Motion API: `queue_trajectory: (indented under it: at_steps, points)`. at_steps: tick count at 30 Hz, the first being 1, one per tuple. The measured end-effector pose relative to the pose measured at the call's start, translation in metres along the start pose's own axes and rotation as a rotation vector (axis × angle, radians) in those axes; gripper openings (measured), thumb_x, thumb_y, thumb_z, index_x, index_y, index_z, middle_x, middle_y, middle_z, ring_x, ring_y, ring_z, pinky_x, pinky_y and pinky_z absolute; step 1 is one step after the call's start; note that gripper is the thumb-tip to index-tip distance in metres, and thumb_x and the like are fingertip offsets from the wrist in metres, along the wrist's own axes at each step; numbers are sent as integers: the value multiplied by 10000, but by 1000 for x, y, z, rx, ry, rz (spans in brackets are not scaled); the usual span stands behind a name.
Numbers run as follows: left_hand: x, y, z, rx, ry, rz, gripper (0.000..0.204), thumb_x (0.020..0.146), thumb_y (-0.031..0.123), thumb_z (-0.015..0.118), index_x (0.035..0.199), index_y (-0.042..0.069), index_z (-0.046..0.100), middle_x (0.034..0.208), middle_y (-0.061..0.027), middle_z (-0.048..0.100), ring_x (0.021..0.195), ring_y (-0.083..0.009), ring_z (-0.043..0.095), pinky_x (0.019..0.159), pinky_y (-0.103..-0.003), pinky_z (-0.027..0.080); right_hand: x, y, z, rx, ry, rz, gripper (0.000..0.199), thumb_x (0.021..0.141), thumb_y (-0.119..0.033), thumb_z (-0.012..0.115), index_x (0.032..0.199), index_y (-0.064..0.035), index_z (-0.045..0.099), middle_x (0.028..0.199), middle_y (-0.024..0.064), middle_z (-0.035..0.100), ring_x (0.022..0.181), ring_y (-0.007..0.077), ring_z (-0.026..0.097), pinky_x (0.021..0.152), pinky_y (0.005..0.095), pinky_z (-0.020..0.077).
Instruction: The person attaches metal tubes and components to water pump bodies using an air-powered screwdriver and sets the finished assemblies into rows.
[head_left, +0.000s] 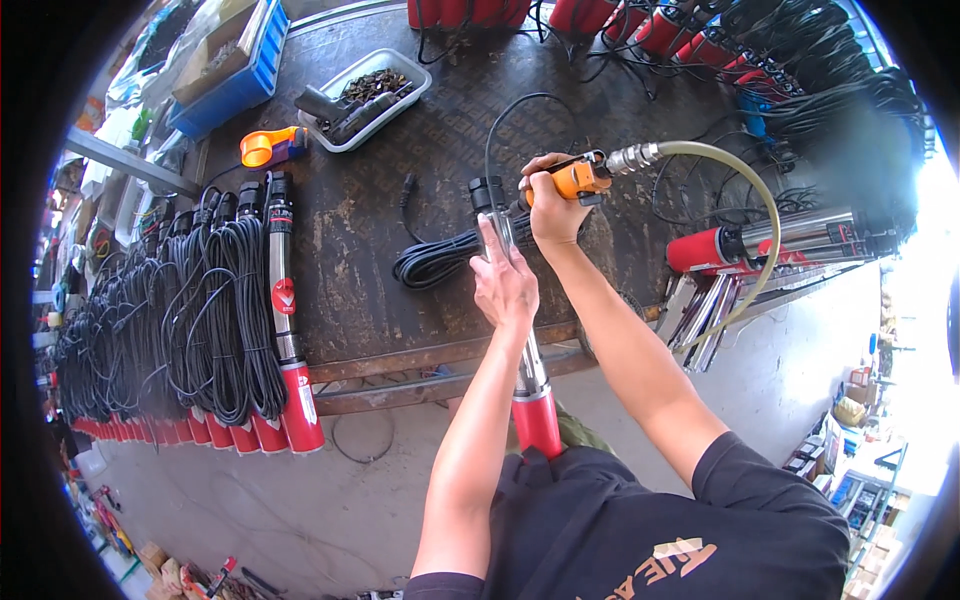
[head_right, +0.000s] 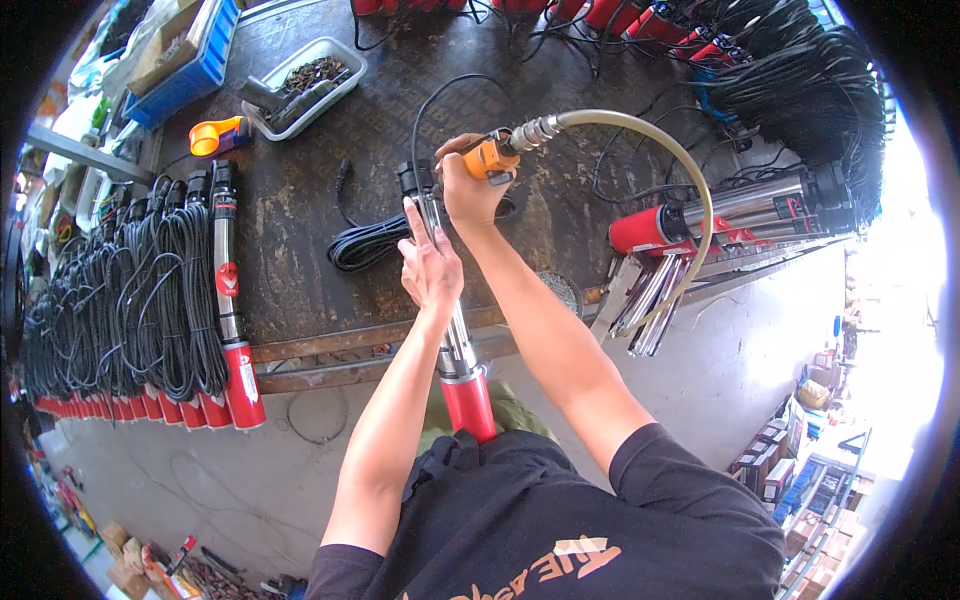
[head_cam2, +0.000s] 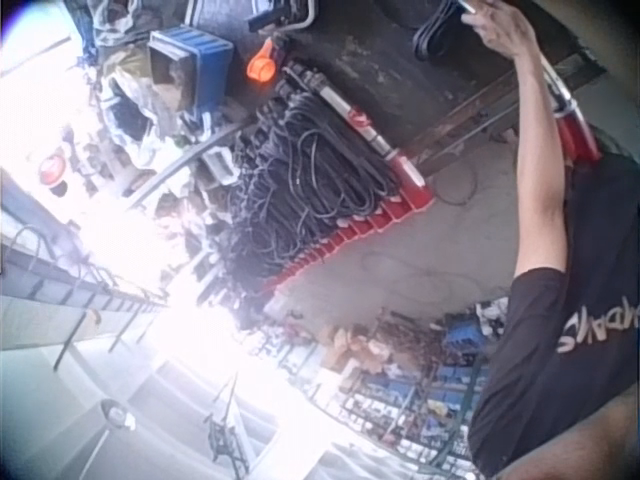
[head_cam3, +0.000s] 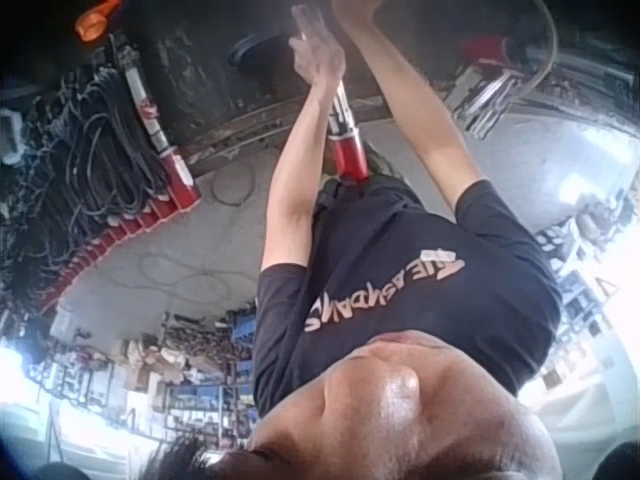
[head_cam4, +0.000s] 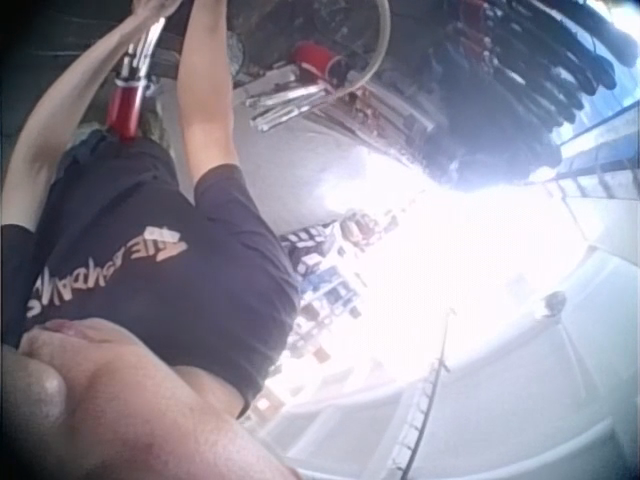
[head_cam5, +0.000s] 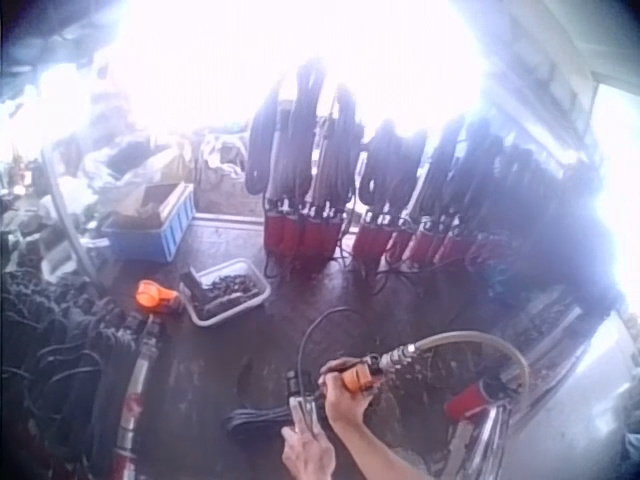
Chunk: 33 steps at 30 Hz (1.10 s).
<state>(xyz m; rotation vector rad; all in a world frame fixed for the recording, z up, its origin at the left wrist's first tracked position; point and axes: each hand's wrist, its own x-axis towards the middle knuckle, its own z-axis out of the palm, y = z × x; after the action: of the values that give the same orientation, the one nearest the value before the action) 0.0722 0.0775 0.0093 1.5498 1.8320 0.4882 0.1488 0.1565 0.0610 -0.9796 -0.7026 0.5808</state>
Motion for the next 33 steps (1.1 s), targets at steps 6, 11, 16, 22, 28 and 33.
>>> queue_trajectory:
  at_steps: [6, 11, 16, 22, 28, 33]
  points:
    - [-2, 3, -1, 7, 21, 5, 683, 1010, 302, 525, 1604, 249, 192, 1060, -215, 528, 896, -392, 635, 782, -487, 536, 1, -3, -4, -89, -2, 7, 139, 797, 83, 566, 876, -25, 604, 811, 79, 661, 612, 145, 612, 592, 266, 537]
    - [-1, 5, 2, 26, 54, 26, 678, 1016, 332, 499, 1608, 250, 178, 1089, -225, 536, 902, -392, 639, 796, -493, 533, -1, -17, -2, -17, -18, 11, 206, 815, 80, 546, 1003, 8, 589, 914, 113, 671, 652, 155, 620, 645, 286, 540]
    - [-6, 5, 8, 29, 69, 24, 681, 1003, 312, 520, 1602, 249, 203, 1086, -218, 530, 924, -385, 626, 803, -492, 528, -3, -16, 6, -21, -81, 3, 191, 817, 77, 551, 990, 4, 586, 905, 116, 666, 650, 163, 620, 629, 282, 539]
    - [-8, 5, 17, 129, 179, 79, 656, 995, 306, 542, 1590, 237, 276, 1030, -193, 520, 838, -336, 632, 737, -452, 544, -2, -8, 3, -142, -172, -15, 203, 817, 82, 548, 998, 1, 590, 908, 112, 668, 655, 156, 623, 628, 276, 546]
    - [-7, 4, 20, 117, 211, 94, 707, 970, 289, 585, 1598, 243, 264, 1021, -198, 526, 848, -341, 614, 748, -449, 533, -3, -7, 3, -146, -193, 8, 205, 821, 82, 547, 1001, -4, 595, 908, 108, 668, 655, 152, 624, 625, 272, 544]
    - [-7, 5, 20, 119, 229, 96, 739, 951, 283, 607, 1597, 237, 252, 1017, -193, 529, 852, -336, 609, 755, -445, 530, -1, -6, 5, -116, -210, -4, 202, 821, 76, 551, 1000, -5, 596, 897, 104, 668, 650, 148, 621, 613, 262, 536]
